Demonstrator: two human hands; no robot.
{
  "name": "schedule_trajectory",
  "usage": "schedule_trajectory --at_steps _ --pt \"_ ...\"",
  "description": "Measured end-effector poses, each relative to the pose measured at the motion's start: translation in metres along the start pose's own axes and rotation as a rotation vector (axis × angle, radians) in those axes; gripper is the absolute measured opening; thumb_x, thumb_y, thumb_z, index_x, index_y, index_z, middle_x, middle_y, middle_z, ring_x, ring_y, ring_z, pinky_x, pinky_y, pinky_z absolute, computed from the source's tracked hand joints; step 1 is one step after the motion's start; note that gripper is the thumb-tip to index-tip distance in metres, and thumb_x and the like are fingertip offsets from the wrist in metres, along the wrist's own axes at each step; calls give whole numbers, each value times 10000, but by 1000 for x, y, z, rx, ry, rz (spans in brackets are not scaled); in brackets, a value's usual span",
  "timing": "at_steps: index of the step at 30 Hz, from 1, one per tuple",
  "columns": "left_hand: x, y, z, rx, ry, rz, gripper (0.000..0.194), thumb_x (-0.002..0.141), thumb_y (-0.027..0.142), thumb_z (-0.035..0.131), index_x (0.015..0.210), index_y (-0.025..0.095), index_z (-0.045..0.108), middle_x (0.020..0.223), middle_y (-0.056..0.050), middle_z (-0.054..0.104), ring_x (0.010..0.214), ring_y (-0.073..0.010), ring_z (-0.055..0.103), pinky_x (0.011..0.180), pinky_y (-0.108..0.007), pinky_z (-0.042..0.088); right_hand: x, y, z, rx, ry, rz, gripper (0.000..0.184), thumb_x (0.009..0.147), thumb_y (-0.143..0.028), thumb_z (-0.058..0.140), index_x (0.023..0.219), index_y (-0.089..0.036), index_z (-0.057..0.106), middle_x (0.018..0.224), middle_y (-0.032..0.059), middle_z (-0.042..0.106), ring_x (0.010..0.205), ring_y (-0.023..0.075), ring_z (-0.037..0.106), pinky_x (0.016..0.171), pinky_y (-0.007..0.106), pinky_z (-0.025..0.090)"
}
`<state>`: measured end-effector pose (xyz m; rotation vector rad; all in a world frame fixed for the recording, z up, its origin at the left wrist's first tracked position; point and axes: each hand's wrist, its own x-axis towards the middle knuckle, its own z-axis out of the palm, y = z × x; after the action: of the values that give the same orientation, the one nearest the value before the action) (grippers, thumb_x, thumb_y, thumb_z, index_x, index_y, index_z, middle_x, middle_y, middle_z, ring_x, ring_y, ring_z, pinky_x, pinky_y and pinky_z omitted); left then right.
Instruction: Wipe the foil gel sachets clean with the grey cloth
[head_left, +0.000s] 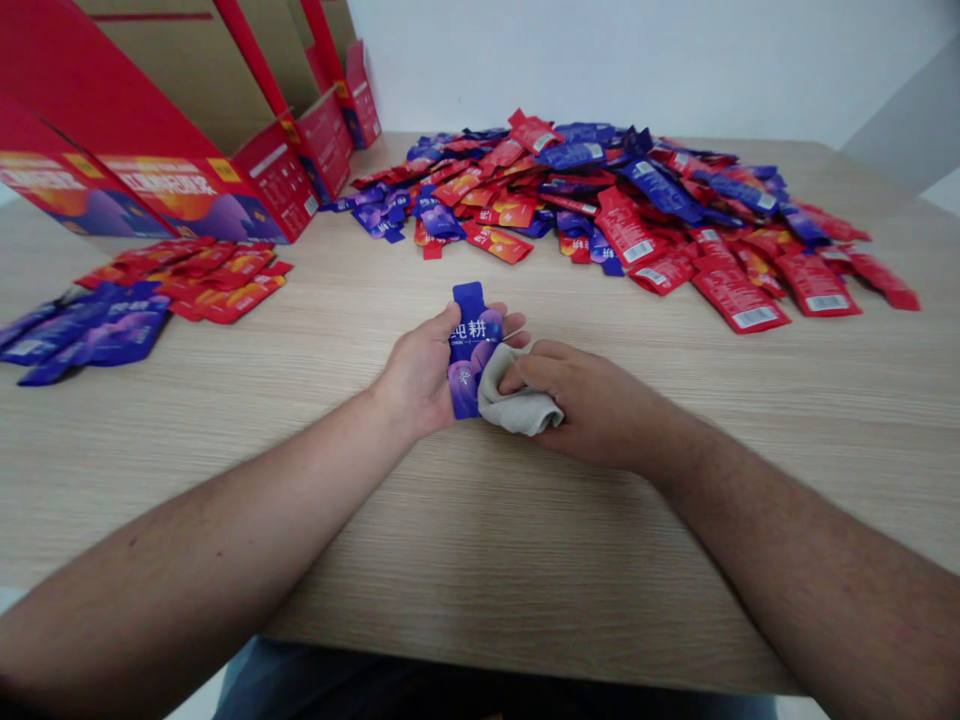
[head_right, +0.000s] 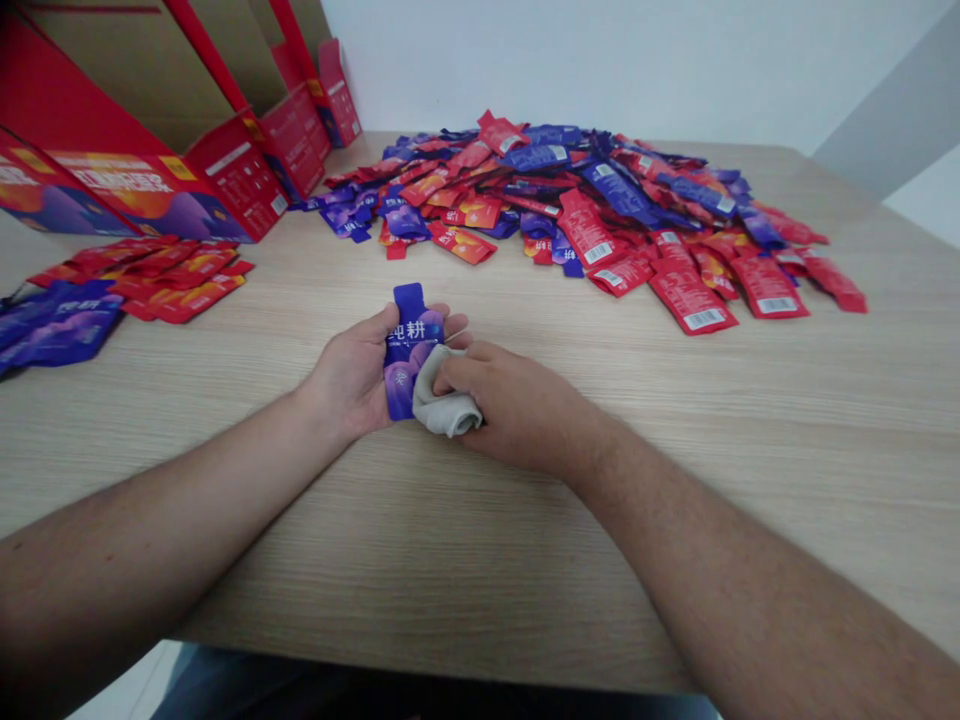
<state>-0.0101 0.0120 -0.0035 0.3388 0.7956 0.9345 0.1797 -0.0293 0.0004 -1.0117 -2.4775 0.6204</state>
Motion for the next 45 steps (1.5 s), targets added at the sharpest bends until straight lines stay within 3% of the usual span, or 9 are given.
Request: schedule_trajectory --at_steps 4,10,14,18,25,32,39,41,45 --pt "-3 -8 5 26 16 -9 450 1090 433 419 1235 117 705 1020 -114 813 880 -230 780 861 -380 630 0 -5 7 -24 18 -48 327 836 -181 730 1158 -222 691 1138 88 677 1049 259 638 883 379 530" --pt "-7 -13 12 37 -2 -61 460 1105 376 367 1160 97 728 966 -123 807 937 -249 782 908 -376 625 2 -8 7 -130 252 165 381 840 -168 709 1221 -189 708 1141 129 678 1043 287 657 901 421 552" --pt "-7 -11 9 41 -14 -61 451 1102 395 386 1057 117 738 980 -119 811 853 -228 779 812 -350 629 1 -16 8 -57 58 54 345 836 -181 739 1178 -213 714 1156 111 677 1036 273 658 880 405 558" --pt "-7 -10 7 44 5 -64 444 1091 417 404 1135 121 732 1021 -124 813 901 -244 783 889 -396 624 -2 -15 7 -51 -78 -12 339 821 -186 773 1149 -249 717 1137 74 675 975 246 663 844 379 558" --pt "-5 -13 10 55 19 -84 459 1095 410 390 1124 105 733 928 -129 803 867 -253 784 881 -397 634 0 2 2 -171 289 143 377 788 -180 751 1161 -214 710 1085 103 699 977 277 654 855 401 551" --pt "-2 -6 4 5 12 -53 463 1093 436 405 1257 122 702 1035 -122 815 897 -245 785 912 -421 622 -1 -1 -1 3 -79 -61 287 798 -147 742 1068 -243 721 1073 48 702 960 222 665 825 338 537" --pt "-3 -6 7 22 10 -93 444 1101 379 383 1184 100 718 867 -100 790 740 -216 758 788 -350 632 1 13 -2 -158 326 153 337 823 -209 715 1159 -181 719 1053 114 707 987 285 663 873 407 531" --pt "-3 -5 7 23 -1 -99 439 1098 388 393 1185 107 719 878 -102 795 755 -228 765 798 -371 636 2 12 -1 -122 274 113 322 808 -206 722 1130 -192 715 1055 104 712 978 276 662 854 392 528" --pt "-3 -2 5 -8 -10 -99 449 1097 413 397 1244 121 704 997 -117 815 880 -254 788 875 -428 633 2 10 -8 30 -25 -52 239 793 -189 736 1027 -233 713 1064 46 735 970 232 676 831 339 518"
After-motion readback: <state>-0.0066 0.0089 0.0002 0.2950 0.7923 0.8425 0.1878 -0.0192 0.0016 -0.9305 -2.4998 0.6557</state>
